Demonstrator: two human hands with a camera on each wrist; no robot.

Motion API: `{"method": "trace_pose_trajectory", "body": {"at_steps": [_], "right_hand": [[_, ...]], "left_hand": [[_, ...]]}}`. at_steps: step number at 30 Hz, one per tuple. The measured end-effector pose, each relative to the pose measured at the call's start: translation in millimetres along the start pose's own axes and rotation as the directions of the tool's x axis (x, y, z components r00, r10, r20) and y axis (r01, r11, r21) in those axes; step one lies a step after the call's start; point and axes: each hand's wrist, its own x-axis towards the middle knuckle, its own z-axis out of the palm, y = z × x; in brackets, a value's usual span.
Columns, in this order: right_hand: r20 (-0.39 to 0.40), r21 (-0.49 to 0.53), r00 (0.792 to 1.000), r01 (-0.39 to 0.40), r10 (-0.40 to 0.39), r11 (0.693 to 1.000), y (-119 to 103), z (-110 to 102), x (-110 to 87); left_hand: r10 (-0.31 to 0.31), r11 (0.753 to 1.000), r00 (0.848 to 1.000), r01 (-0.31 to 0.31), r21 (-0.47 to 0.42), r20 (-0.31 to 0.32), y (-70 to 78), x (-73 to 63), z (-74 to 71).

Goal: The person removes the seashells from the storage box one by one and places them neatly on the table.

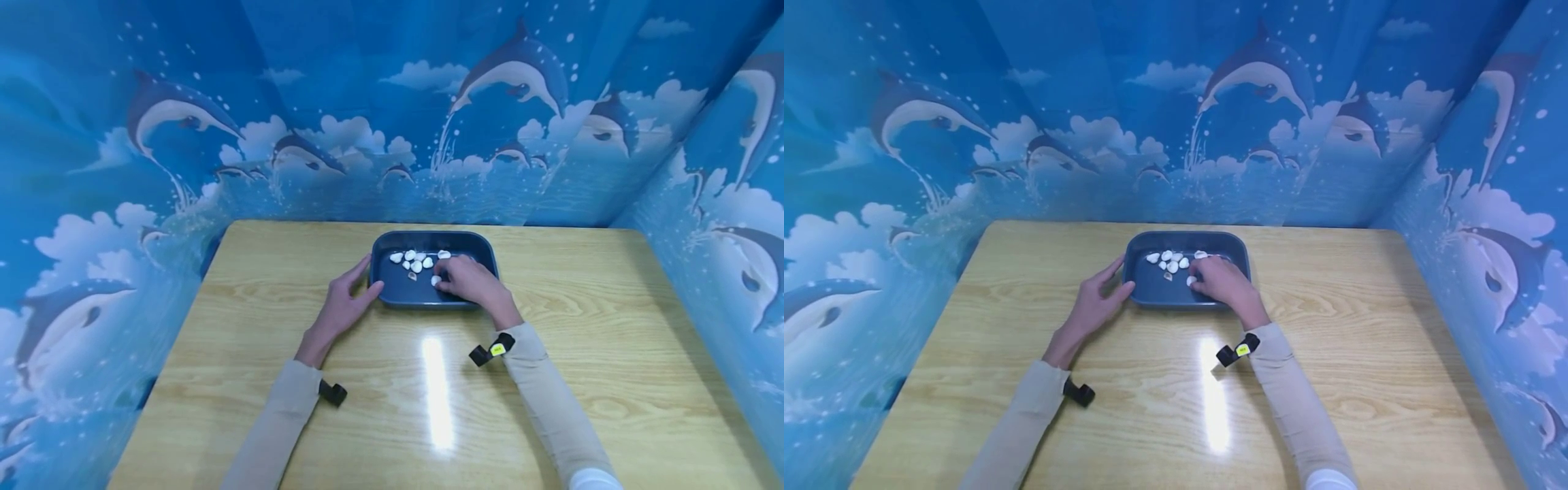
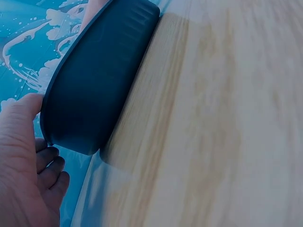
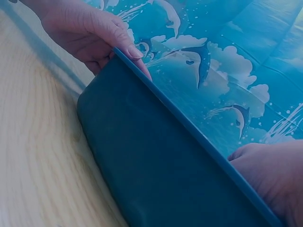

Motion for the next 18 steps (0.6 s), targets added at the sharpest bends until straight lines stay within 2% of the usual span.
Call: {"method": "trace_pose_trajectory", "body": {"at_steps": [1,8,18], "right_hand": [[0.002,0.003,1.000,-0.002,0.002,1.000,0,0,0.0],[0.019,0.012,1.000,-0.021,0.021,1.000,-1,0,0.6],[0.020,0.021,1.000,-0.019,0.018,1.000,0,0,0.8]], "left_hand": [[0.000,1.000,1.000,0.000,-0.008,0.002,-0.3,-0.2,-0.1],[-0.051,0.997,0.999,0.051,-0.064,0.008,35.7,-4.5,-4.5],[-0.066,0.996,0.998,0.066,-0.066,0.006,36.0,-4.2,-3.2]]}}
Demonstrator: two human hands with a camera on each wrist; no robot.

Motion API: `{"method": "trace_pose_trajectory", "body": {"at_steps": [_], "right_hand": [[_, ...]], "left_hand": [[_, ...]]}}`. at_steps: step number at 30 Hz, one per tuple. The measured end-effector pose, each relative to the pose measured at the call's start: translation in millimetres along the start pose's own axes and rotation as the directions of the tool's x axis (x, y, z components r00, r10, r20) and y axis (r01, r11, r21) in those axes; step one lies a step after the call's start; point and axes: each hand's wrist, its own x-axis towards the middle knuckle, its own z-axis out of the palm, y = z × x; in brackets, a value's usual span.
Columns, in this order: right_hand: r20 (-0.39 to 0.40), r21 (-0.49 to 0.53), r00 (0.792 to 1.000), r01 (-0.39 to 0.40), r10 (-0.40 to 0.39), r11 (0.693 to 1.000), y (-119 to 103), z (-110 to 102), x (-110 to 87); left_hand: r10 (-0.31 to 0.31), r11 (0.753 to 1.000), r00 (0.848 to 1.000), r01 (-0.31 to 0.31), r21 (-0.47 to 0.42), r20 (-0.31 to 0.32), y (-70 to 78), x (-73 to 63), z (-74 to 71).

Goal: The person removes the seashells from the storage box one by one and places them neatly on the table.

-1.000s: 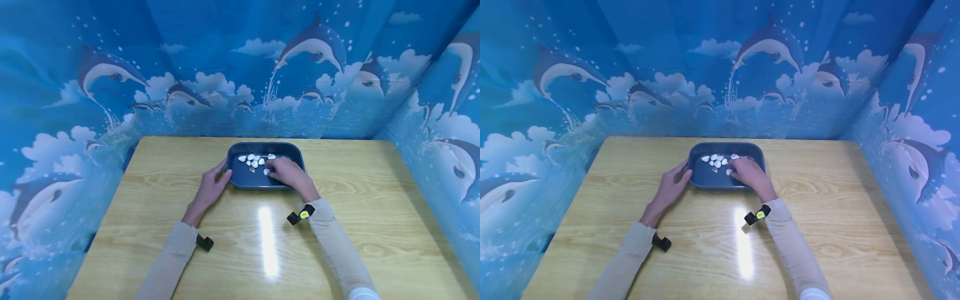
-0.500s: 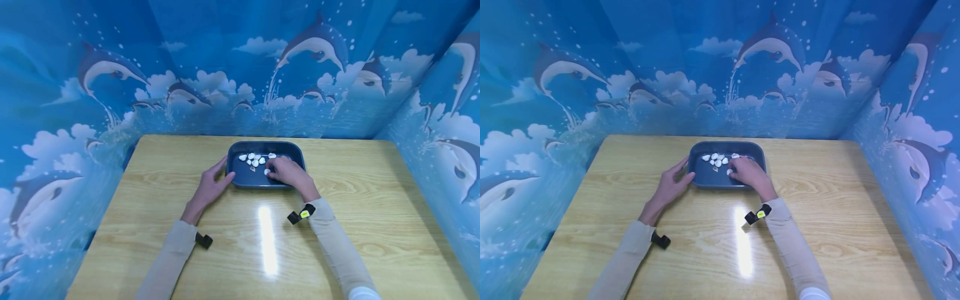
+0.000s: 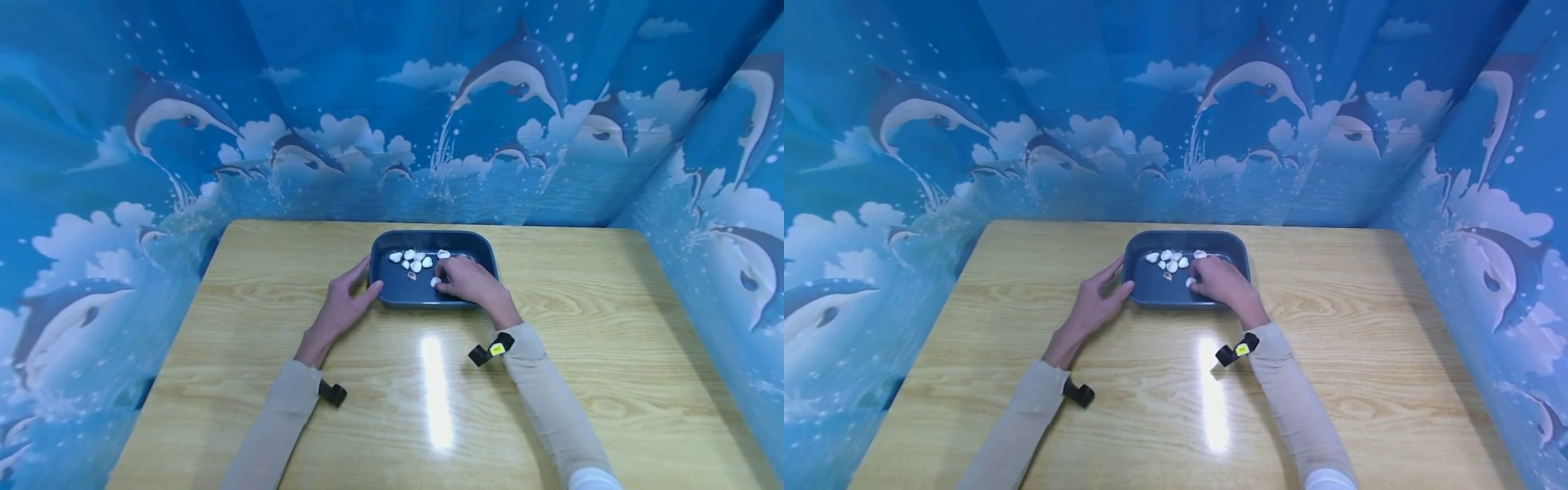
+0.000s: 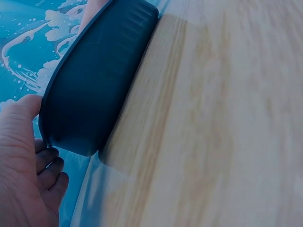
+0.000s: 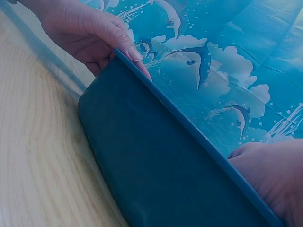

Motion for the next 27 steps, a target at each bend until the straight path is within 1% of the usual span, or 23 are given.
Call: {"method": "trace_pose_trajectory", "body": {"at_steps": [9,21,27], "right_hand": [[0.003,0.023,1.000,-0.007,0.007,1.000,-0.5,-1.3,-0.1],[0.009,0.035,1.000,-0.022,0.022,0.999,-0.8,-0.8,-1.4],[0.009,0.039,1.000,-0.022,0.022,0.999,-1.0,-1.3,-2.2]], "left_hand": [[0.023,1.000,1.000,-0.023,0.015,-0.003,-0.1,0.3,-0.3],[0.014,1.000,1.000,-0.014,0.012,-0.001,-1.2,0.2,0.3],[0.036,0.999,0.999,-0.036,0.014,0.000,-0.7,-0.1,0.5]]}}
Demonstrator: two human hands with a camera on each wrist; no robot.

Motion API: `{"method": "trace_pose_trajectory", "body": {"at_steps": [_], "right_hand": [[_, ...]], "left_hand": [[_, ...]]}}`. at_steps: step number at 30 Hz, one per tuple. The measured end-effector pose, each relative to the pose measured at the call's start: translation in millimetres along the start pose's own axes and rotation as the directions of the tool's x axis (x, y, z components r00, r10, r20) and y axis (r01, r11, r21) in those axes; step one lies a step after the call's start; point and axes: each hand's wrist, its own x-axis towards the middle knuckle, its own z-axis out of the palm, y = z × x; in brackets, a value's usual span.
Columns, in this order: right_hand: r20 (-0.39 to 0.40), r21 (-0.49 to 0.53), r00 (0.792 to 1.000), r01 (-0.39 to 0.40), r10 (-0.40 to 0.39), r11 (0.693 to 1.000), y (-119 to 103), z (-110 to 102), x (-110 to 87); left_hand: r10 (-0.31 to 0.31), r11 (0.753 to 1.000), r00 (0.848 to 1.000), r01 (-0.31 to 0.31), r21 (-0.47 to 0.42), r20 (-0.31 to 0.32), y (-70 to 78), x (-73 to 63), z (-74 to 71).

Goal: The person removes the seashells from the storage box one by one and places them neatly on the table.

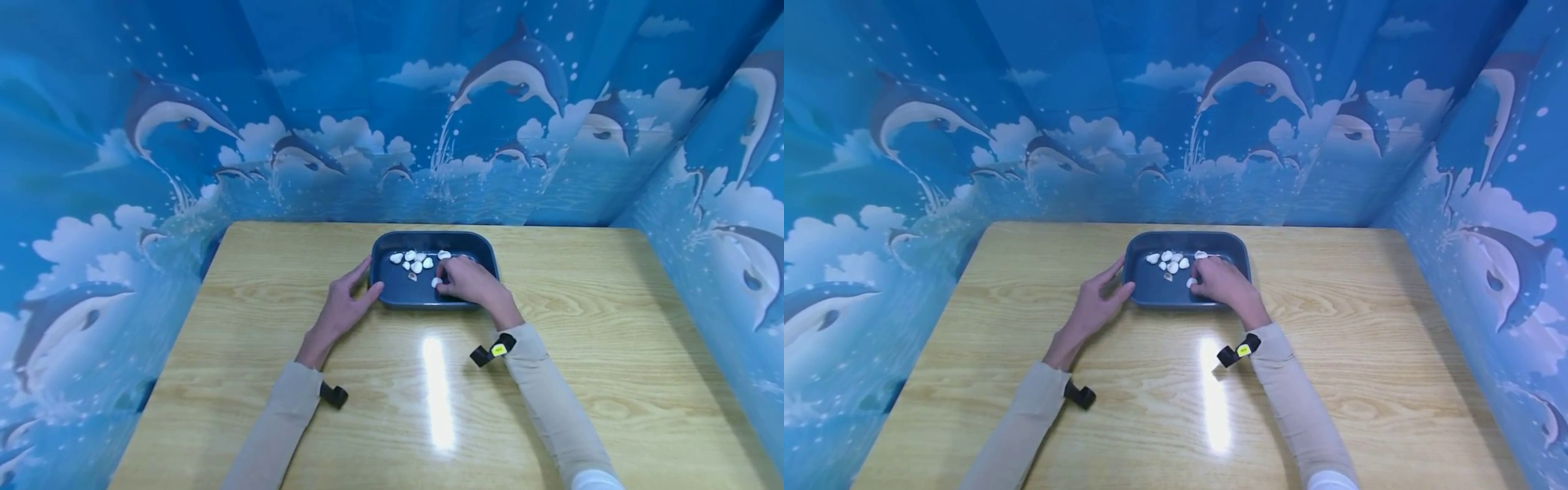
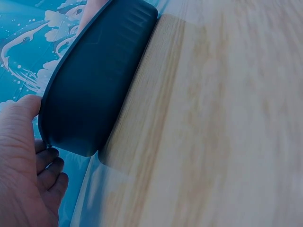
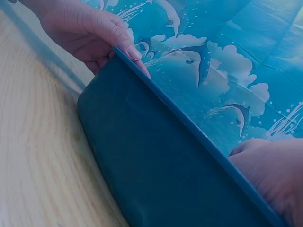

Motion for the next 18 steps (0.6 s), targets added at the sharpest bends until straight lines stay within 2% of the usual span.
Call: {"method": "trace_pose_trajectory", "body": {"at_steps": [8,15,18], "right_hand": [[-0.025,-0.001,0.999,0.049,-0.049,0.999,-4,-3,-1.1],[-0.046,0.026,0.997,0.056,-0.054,0.998,-13,-10,-8.2],[-0.067,0.044,0.996,0.067,-0.064,0.997,-17,-13,-12.4]], "left_hand": [[0.007,1.000,1.000,-0.007,-0.001,-0.011,-2.6,0.3,-0.3],[0.002,0.999,1.000,-0.002,0.036,-0.010,-28.6,4.7,2.6],[0.016,0.999,1.000,-0.016,0.044,-0.007,-32.8,5.4,2.4]]}}
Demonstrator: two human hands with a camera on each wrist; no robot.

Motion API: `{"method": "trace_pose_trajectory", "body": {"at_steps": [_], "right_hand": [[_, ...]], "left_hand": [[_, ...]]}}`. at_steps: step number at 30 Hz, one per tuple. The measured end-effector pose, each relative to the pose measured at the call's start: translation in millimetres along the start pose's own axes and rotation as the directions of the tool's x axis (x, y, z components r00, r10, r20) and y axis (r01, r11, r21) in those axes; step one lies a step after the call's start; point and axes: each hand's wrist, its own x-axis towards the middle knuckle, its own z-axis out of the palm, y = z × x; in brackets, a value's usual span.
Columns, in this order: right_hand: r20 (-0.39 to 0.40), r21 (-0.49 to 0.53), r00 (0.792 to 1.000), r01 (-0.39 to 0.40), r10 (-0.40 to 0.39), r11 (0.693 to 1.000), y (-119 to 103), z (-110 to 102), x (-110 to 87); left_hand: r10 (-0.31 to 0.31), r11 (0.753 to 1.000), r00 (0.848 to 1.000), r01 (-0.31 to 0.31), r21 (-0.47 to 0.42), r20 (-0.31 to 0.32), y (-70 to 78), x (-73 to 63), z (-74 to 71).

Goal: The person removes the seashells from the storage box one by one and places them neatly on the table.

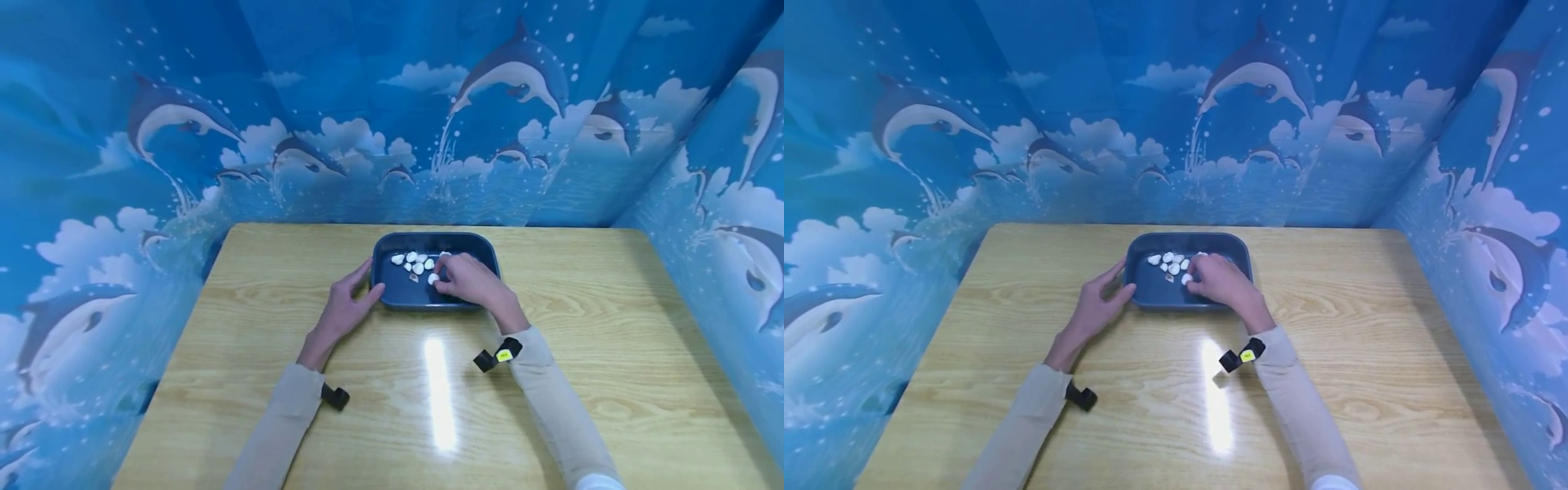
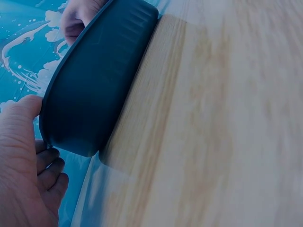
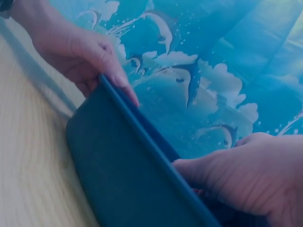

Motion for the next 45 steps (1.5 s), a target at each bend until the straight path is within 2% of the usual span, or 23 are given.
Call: {"method": "trace_pose_trajectory", "body": {"at_steps": [6,13,21,30,34,40,45], "right_hand": [[-0.028,0.038,0.999,0.039,-0.038,0.999,-11,-6,-8.8],[-0.052,0.091,0.988,0.147,-0.143,0.985,-32,-6,-22.2],[-0.034,0.071,0.974,0.225,-0.223,0.972,-54,7,-35.4],[-0.002,0.048,0.955,0.298,-0.298,0.953,-71,26,-52.5],[0.048,0.043,0.952,0.300,-0.302,0.953,-72,36,-55.5],[0.111,0.059,0.951,0.285,-0.290,0.957,-71,51,-50.2],[0.120,0.063,0.945,0.299,-0.305,0.952,-66,62,-45.4]], "left_hand": [[0.017,1.000,1.000,-0.017,0.014,-0.001,-0.5,0.0,0.3],[0.015,0.999,1.000,-0.015,0.030,0.005,0.8,-0.5,-0.4],[0.036,0.999,0.999,-0.037,0.039,0.004,-1.8,0.3,-0.4],[0.015,0.999,1.000,-0.015,0.045,0.001,0.5,-1.0,-0.1],[0.007,0.999,1.000,-0.006,0.046,-0.002,0.4,-1.1,0.1],[-0.003,0.998,1.000,0.003,0.065,-0.006,-1.1,-1.5,-0.7],[-0.005,0.997,1.000,0.005,0.074,-0.002,-0.7,-0.3,-0.3]]}}
